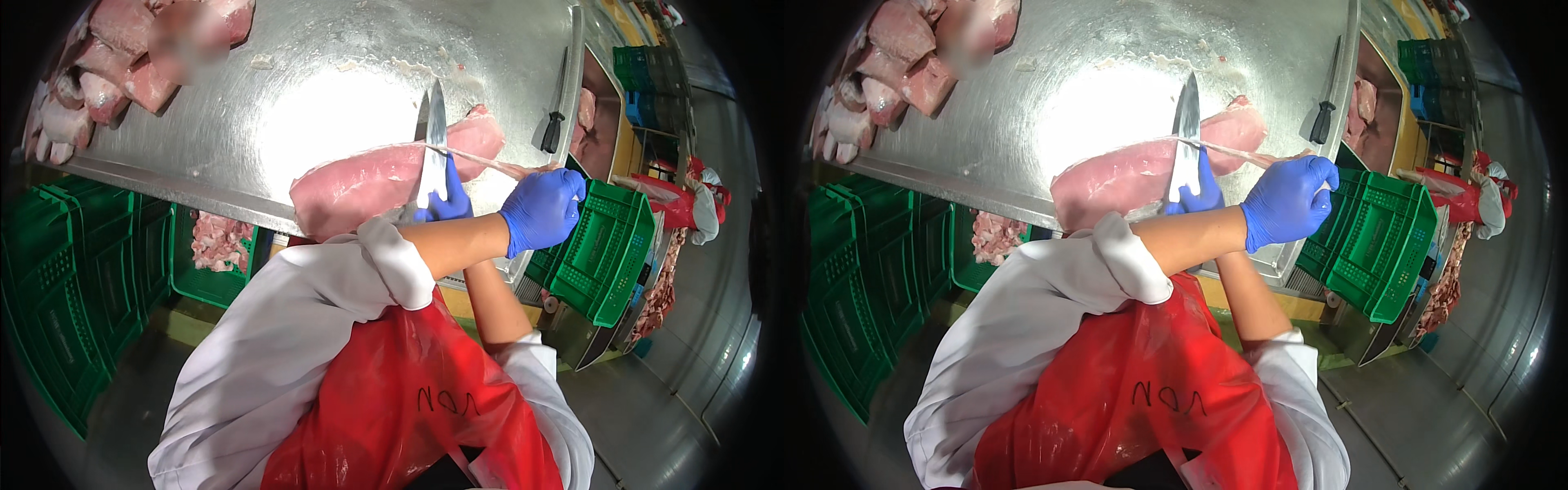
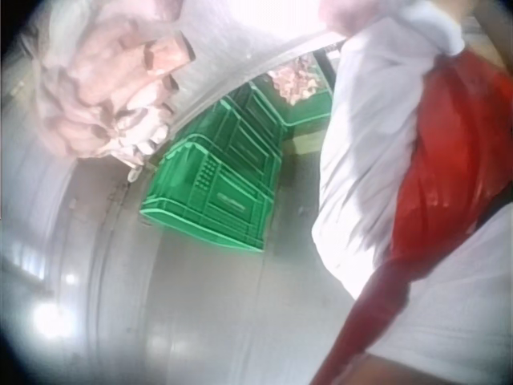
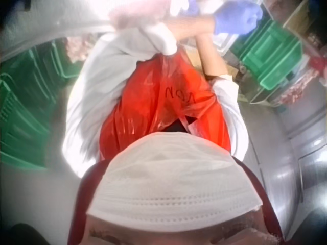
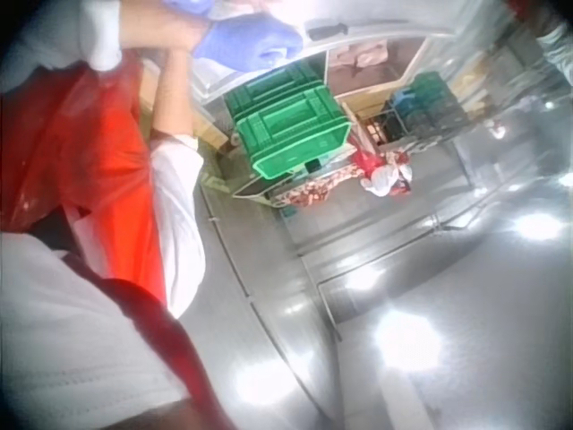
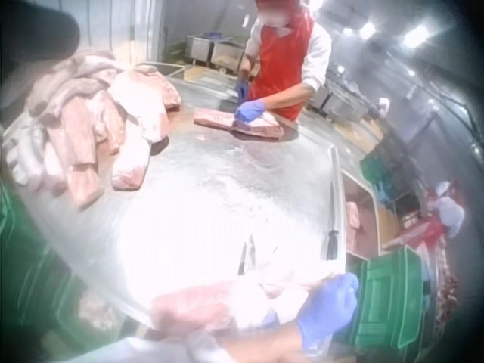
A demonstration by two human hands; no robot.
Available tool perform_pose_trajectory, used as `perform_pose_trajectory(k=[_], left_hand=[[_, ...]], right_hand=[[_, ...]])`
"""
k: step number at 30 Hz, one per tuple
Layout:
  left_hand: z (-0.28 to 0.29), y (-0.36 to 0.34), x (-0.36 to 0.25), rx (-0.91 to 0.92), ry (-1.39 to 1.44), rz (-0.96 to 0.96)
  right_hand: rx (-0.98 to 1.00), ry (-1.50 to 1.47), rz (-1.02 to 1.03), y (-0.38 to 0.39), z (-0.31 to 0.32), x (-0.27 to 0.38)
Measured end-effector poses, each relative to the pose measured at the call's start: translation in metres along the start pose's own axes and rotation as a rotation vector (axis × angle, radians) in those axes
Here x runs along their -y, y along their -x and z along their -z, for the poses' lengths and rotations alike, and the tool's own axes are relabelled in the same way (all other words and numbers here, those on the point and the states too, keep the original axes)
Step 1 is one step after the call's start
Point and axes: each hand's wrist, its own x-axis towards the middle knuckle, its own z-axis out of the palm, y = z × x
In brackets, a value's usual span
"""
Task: The person trims fat and connective tissue from large pork cuts using a knife. They repeatedly slice along the meat, remove the trimmed pieces, and place them into a green bin while working at a stainless steel table.
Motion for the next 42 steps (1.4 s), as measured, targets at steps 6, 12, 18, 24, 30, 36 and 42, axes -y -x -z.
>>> perform_pose_trajectory(k=[6,12,18,24,30,36,42], left_hand=[[0.012,-0.005,-0.028,-0.056,0.049,0.0],[0.015,0.001,-0.054,-0.102,0.112,-0.047],[0.018,0.015,-0.11,-0.007,0.314,-0.14],[0.092,0.02,-0.165,0.015,0.472,-0.219],[0.284,0.068,-0.192,0.319,0.167,-0.173],[0.421,0.169,-0.185,0.384,-0.351,0.237],[0.524,0.292,-0.079,0.23,-0.756,0.643]], right_hand=[[0.021,0.514,0.478,0.013,0.009,-0.053],[0.111,0.062,-0.071,0.007,-0.021,0.015],[-0.028,0.611,0.644,0.029,-0.015,-0.055],[-0.064,0.076,-0.022,0.062,-0.033,0.034],[-0.165,0.031,0.587,0.025,-0.034,0.014],[-0.353,-0.066,0.276,-0.004,-0.016,-0.019],[-0.314,0.075,0.289,-0.022,-0.009,0.003]])
